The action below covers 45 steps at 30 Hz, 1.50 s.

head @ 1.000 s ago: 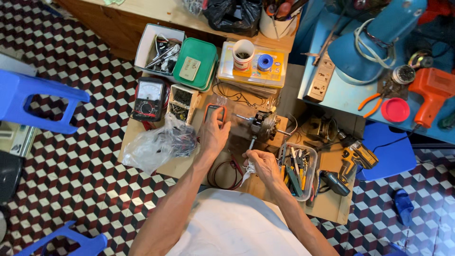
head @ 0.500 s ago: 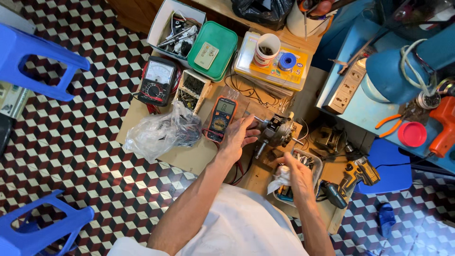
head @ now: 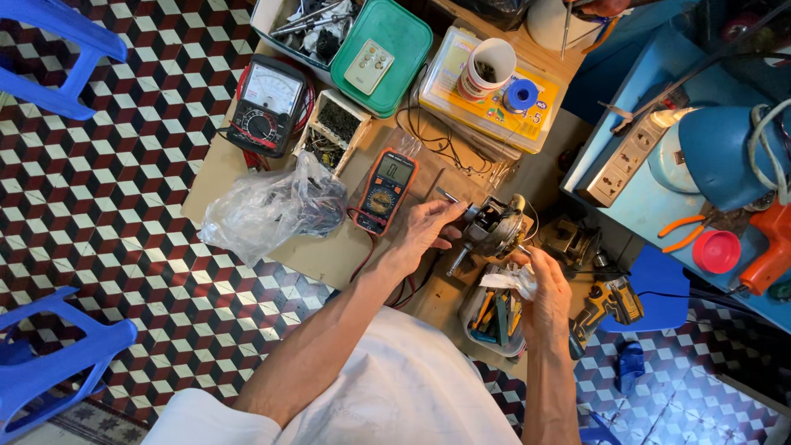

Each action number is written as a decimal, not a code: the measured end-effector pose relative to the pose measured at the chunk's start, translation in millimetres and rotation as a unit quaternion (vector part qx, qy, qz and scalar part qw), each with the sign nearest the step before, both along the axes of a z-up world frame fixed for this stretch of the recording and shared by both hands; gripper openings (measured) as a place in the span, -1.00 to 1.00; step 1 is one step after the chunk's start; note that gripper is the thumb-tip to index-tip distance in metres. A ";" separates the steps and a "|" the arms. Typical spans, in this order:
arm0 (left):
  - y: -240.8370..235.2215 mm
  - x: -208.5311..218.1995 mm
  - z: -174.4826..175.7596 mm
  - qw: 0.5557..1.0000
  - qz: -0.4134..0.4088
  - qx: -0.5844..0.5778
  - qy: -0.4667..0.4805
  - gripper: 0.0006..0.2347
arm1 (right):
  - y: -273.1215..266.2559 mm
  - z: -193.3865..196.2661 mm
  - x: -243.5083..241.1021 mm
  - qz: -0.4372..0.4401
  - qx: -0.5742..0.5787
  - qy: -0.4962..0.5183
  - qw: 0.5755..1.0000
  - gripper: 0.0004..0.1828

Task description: The person disassembles a small electrical motor on a cluttered workbench, removes the rotor, wipes components with a white cloth, and reassembles the motor. The person uses a multimeter to test electrical continuity and handles various small parts and tools during the process.

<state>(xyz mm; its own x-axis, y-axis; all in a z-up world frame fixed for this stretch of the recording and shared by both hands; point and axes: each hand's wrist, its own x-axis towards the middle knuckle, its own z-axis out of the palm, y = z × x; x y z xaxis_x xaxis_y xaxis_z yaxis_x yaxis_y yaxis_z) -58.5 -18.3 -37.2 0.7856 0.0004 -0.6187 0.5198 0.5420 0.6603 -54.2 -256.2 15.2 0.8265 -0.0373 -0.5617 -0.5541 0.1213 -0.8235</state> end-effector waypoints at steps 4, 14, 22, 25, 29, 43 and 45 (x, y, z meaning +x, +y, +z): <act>2.9 0.4 1.4 1.000 -0.022 0.018 -0.006 -0.61 | 5.7 -4.5 -2.2 -0.022 0.021 -0.002 1.000 -0.70; 8.5 7.8 -3.7 0.999 -0.034 -0.009 0.027 -0.65 | 6.1 -14.4 -6.0 -0.024 0.047 -0.023 0.998 -0.71; 13.8 8.3 -4.8 0.998 -0.051 -0.018 0.023 -0.72 | 12.4 -17.2 -9.9 -0.061 0.105 -0.041 0.992 -0.71; 13.4 8.1 -5.5 0.998 -0.052 -0.036 0.016 -0.75 | 12.7 -16.0 -9.3 -0.060 0.105 -0.058 0.991 -0.71; 14.6 9.0 -4.5 0.998 -0.042 -0.040 0.011 -0.76 | 15.9 -12.5 -7.8 -0.067 0.103 -0.057 0.991 -0.73; 4.9 11.3 0.7 0.999 -0.009 0.021 0.044 -0.71 | 17.1 -6.4 -6.6 -0.059 0.085 -0.052 0.993 -0.72; 3.9 12.4 1.2 0.998 -0.009 0.030 0.049 -0.69 | 17.5 -6.6 -5.1 -0.065 0.079 -0.046 0.994 -0.71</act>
<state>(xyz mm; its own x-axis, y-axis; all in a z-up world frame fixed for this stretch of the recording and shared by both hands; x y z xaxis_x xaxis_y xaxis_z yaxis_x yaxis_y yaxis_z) -46.1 -14.4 -36.0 0.7213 0.0263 -0.6921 0.5931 0.4928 0.6367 -59.3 -238.8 8.6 0.8683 -0.0641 -0.4919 -0.4493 0.3185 -0.8347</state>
